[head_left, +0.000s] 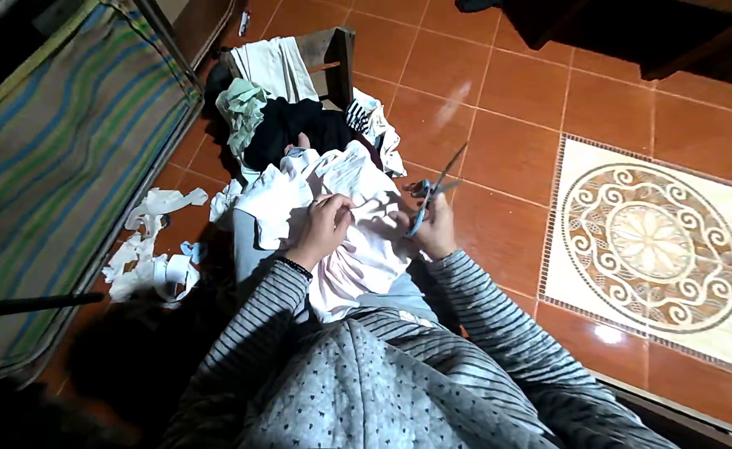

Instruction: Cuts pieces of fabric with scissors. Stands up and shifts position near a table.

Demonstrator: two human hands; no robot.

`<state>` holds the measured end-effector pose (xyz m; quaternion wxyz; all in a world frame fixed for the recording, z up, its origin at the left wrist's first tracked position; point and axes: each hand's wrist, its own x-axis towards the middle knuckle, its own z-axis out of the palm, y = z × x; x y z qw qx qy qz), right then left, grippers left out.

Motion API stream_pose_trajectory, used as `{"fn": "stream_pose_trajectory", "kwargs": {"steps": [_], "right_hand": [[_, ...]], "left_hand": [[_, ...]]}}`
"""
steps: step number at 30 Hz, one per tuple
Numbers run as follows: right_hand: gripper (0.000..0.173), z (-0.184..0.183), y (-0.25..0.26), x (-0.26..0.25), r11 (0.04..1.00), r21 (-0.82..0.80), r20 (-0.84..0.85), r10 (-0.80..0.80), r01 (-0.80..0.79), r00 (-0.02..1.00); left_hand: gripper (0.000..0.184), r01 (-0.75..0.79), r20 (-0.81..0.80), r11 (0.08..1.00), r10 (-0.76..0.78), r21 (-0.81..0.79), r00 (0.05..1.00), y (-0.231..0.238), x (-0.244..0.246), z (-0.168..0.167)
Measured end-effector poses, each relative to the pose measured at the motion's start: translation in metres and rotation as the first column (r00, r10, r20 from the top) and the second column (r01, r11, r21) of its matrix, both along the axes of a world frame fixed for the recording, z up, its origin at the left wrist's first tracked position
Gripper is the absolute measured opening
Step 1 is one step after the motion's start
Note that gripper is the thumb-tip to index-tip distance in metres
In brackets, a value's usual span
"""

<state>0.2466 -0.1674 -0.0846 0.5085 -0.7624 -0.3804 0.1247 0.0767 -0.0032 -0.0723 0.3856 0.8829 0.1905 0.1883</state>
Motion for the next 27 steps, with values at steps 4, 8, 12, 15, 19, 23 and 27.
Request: {"fn": "stream_pose_trajectory", "kwargs": {"steps": [4,8,12,15,19,23,27], "right_hand": [[0.061,0.011,0.014,-0.019,0.978,0.063,0.162,0.187,-0.2,0.969],[0.027,0.015,0.024,-0.023,0.986,-0.013,0.014,0.166,-0.166,0.986],[0.025,0.022,0.021,-0.009,0.972,0.164,-0.257,0.209,-0.171,0.944],[0.024,0.03,0.022,0.008,0.964,0.229,-0.35,0.211,-0.135,0.913],[0.025,0.05,0.041,0.056,0.981,0.116,-0.231,0.176,-0.153,0.957],[0.029,0.099,0.083,0.108,0.994,0.007,0.02,0.107,-0.107,0.994],[0.029,0.169,0.121,0.12,0.968,0.121,0.087,0.209,-0.218,0.974]], "left_hand": [[0.014,0.062,0.146,0.988,-0.041,-0.14,0.988,-0.017,0.012,0.015],[0.033,0.093,0.178,0.978,-0.059,-0.187,0.982,-0.011,0.02,0.008],[0.072,0.079,-0.212,0.99,-0.103,-0.119,0.972,0.019,0.026,-0.006],[0.045,-0.028,-0.198,0.997,0.012,-0.078,0.98,0.047,0.037,-0.024],[0.026,-0.129,-0.373,0.991,0.127,0.018,0.919,0.097,0.058,-0.009],[0.026,-0.248,-0.216,0.965,0.26,0.08,0.941,0.148,0.07,0.049],[0.045,-0.096,-0.01,0.992,0.097,0.077,0.995,0.159,0.079,0.12]]}}
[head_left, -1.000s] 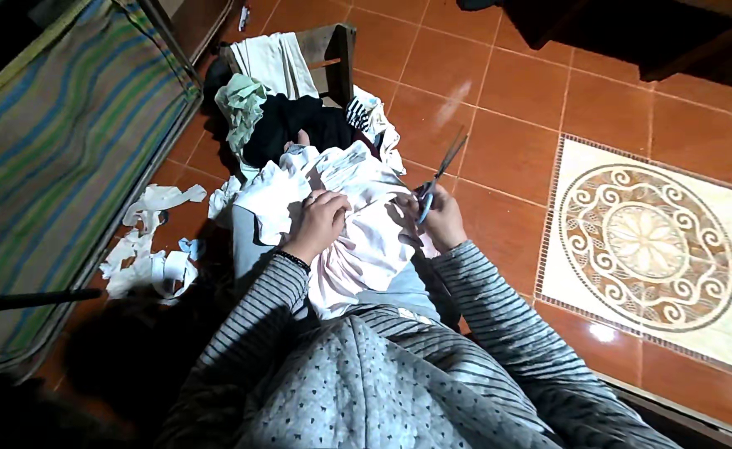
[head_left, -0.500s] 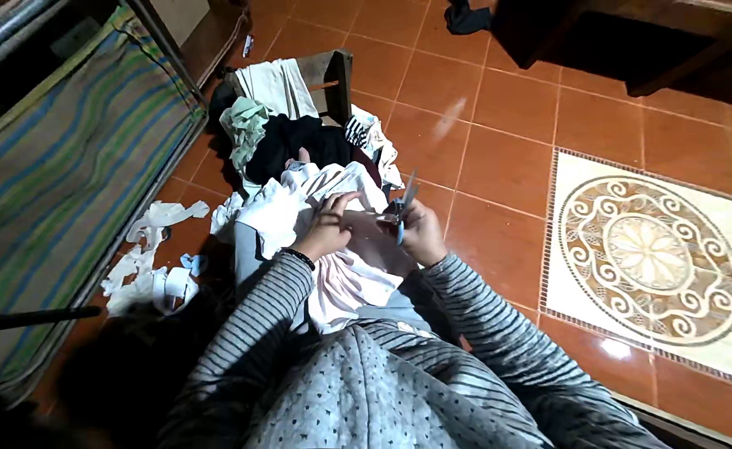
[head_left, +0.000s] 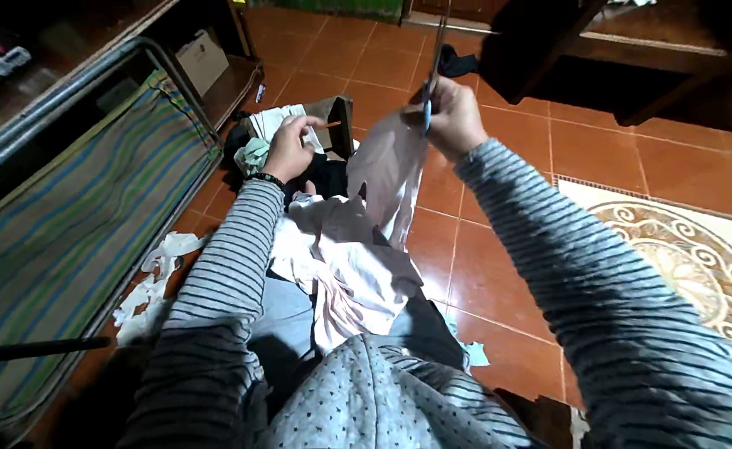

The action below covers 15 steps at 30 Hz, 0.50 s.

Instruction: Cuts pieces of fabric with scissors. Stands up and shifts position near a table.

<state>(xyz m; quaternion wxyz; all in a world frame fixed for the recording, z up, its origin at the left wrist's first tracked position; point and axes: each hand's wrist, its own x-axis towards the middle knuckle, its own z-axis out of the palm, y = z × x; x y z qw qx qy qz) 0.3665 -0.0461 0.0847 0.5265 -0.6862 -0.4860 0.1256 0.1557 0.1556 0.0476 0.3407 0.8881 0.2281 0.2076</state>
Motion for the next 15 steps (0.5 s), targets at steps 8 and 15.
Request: {"fn": "stream_pose_trajectory", "kwargs": {"steps": [8,15], "right_hand": [[0.023,0.073,0.008,-0.034,0.959,0.096,-0.051,0.273,-0.267,0.961],[0.025,0.091,-0.022,-0.001,0.983,0.002,-0.02,0.183,-0.183,0.983]], "left_hand": [[0.105,0.043,0.016,0.994,-0.045,0.099,0.999,-0.082,0.012,0.04],[0.03,-0.083,-0.32,0.992,0.109,0.095,0.941,-0.047,-0.012,0.03]]}}
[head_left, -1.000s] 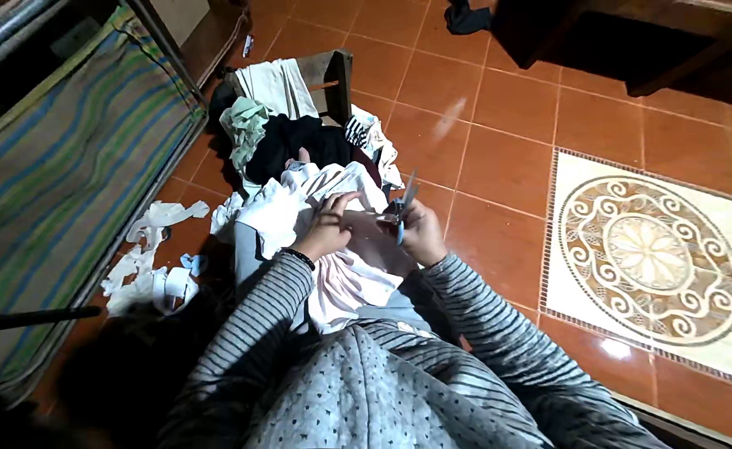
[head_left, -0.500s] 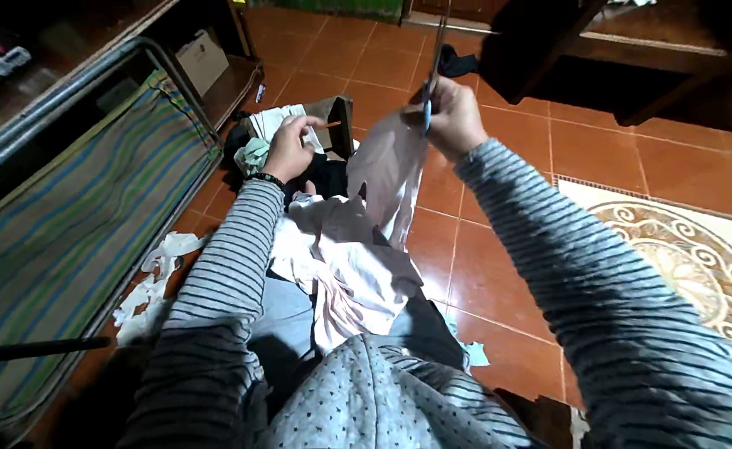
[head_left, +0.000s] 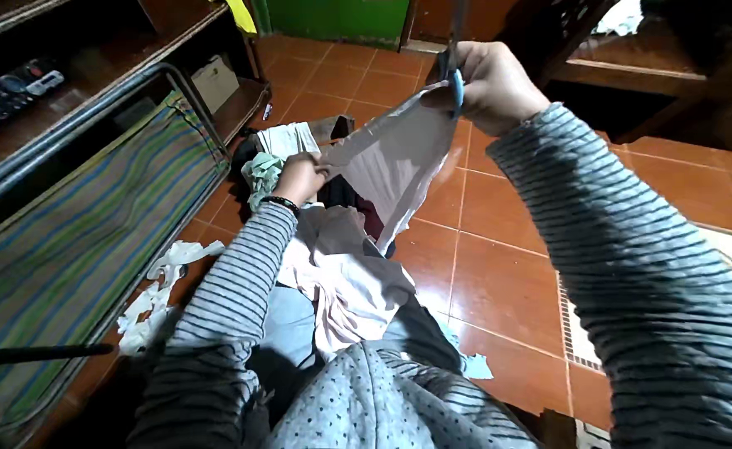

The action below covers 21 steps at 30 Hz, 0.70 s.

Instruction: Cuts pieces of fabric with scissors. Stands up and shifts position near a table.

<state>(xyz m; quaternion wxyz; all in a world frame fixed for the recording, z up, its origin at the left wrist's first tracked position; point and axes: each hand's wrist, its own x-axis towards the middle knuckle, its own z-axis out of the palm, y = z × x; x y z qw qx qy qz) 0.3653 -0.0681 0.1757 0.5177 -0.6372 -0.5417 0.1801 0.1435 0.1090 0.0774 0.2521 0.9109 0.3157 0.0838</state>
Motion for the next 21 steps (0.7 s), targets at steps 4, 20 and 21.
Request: {"fn": "stream_pose_trajectory", "kwargs": {"steps": [4,20,21], "right_hand": [[0.023,-0.02,0.028,0.025,0.975,-0.17,0.084,-0.129,0.142,0.988],[0.022,-0.167,-0.123,-0.04,0.976,-0.155,-0.016,-0.16,0.155,0.987],[0.023,-0.191,-0.132,-0.045,0.945,-0.285,-0.037,-0.176,0.158,0.984]], "left_hand": [[0.029,-0.107,0.103,0.994,0.103,0.034,0.989,0.041,-0.004,0.02],[0.01,0.16,0.553,0.987,-0.148,0.028,0.82,-0.112,-0.176,-0.093],[0.013,0.173,0.482,0.985,-0.142,-0.021,0.865,-0.124,-0.184,-0.116]]}}
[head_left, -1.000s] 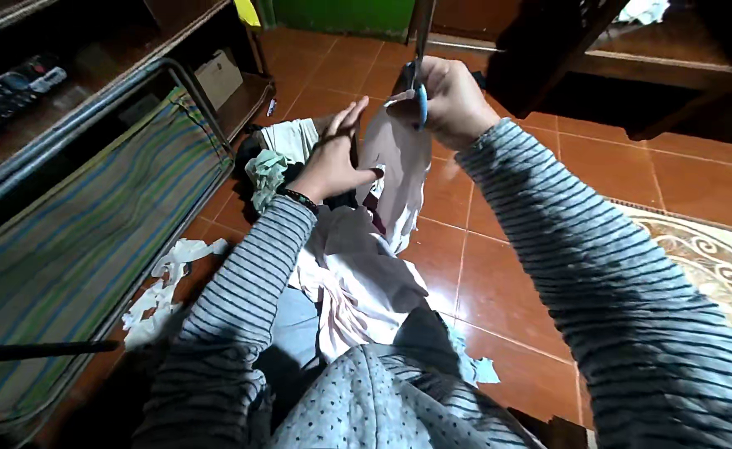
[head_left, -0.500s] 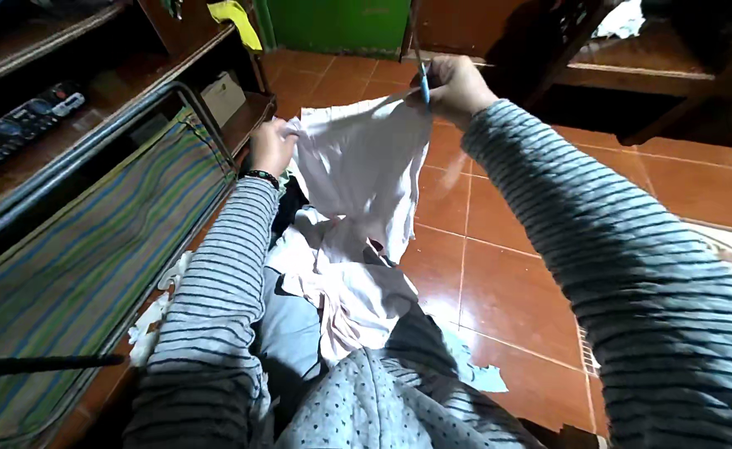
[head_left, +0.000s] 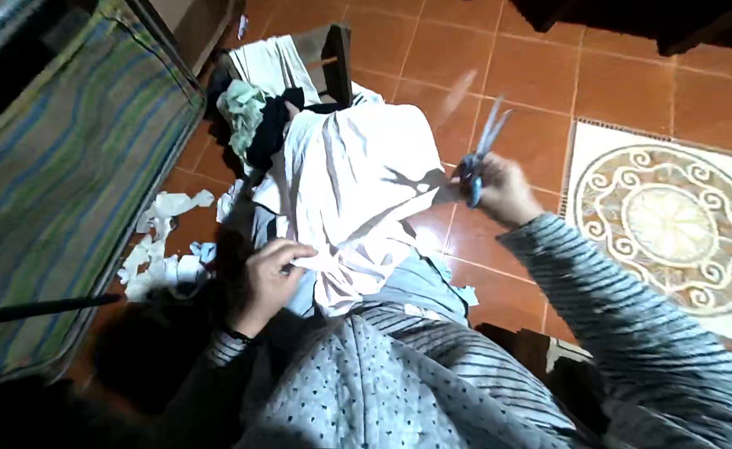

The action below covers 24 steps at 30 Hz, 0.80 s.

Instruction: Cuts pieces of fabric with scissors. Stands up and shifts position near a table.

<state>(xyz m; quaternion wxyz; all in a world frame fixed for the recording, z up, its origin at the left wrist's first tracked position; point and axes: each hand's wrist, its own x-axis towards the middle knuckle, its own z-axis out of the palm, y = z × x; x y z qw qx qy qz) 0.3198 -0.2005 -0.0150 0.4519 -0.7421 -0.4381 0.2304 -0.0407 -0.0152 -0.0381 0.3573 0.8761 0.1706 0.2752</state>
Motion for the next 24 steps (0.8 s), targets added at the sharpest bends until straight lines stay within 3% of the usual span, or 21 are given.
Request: {"fn": "stream_pose_trajectory", "kwargs": {"steps": [3,5,8,10,11,13,14,16,18,20,24], "right_hand": [[0.025,-0.039,-0.019,-0.011,0.965,-0.262,-0.14,-0.018,-0.02,0.99],[0.027,-0.043,-0.022,-0.019,0.944,-0.33,-0.166,-0.048,-0.01,0.985],[0.035,-0.022,-0.016,-0.039,0.97,-0.235,-0.171,0.018,-0.058,0.985],[0.033,-0.006,-0.006,-0.066,0.966,-0.014,-0.277,0.243,-0.257,0.93],[0.031,0.001,0.002,-0.084,0.912,0.112,-0.378,0.405,-0.394,0.832],[0.03,0.01,0.02,-0.122,0.726,0.28,-0.551,0.658,-0.629,0.513],[0.032,0.009,0.028,-0.14,0.632,0.363,-0.613,0.715,-0.684,0.335],[0.034,-0.001,0.039,-0.164,0.524,0.491,-0.688,0.723,-0.696,0.059],[0.032,-0.006,0.04,-0.165,0.525,0.532,-0.713,0.701,-0.664,-0.016],[0.038,-0.009,0.037,-0.159,0.562,0.52,-0.728,0.685,-0.644,0.01],[0.035,-0.017,0.03,-0.164,0.511,0.552,-0.677,0.736,-0.659,0.003]], "left_hand": [[0.017,0.13,-0.237,0.987,-0.149,-0.097,0.96,-0.025,-0.019,-0.017],[0.015,0.157,-0.266,0.968,-0.206,-0.196,0.942,-0.032,-0.025,-0.01],[0.017,0.023,-0.092,0.947,-0.055,-0.319,0.994,-0.042,-0.015,0.002],[0.035,0.053,0.084,0.889,-0.016,-0.454,0.996,-0.045,0.003,0.009],[0.051,0.126,0.148,0.845,-0.056,-0.519,0.987,-0.045,0.013,0.013],[0.076,0.323,0.261,0.715,-0.2,-0.62,0.944,-0.044,0.032,0.025],[0.072,0.407,0.334,0.646,-0.24,-0.646,0.912,-0.045,0.038,0.031],[0.029,0.498,0.474,0.57,-0.205,-0.653,0.856,-0.05,0.043,0.042],[0.018,0.573,0.565,0.547,-0.207,-0.61,0.799,-0.049,0.038,0.045],[0.019,0.593,0.591,0.551,-0.208,-0.588,0.779,-0.048,0.031,0.046],[0.02,0.722,0.663,0.43,-0.309,-0.543,0.682,-0.049,0.03,0.047]]}}
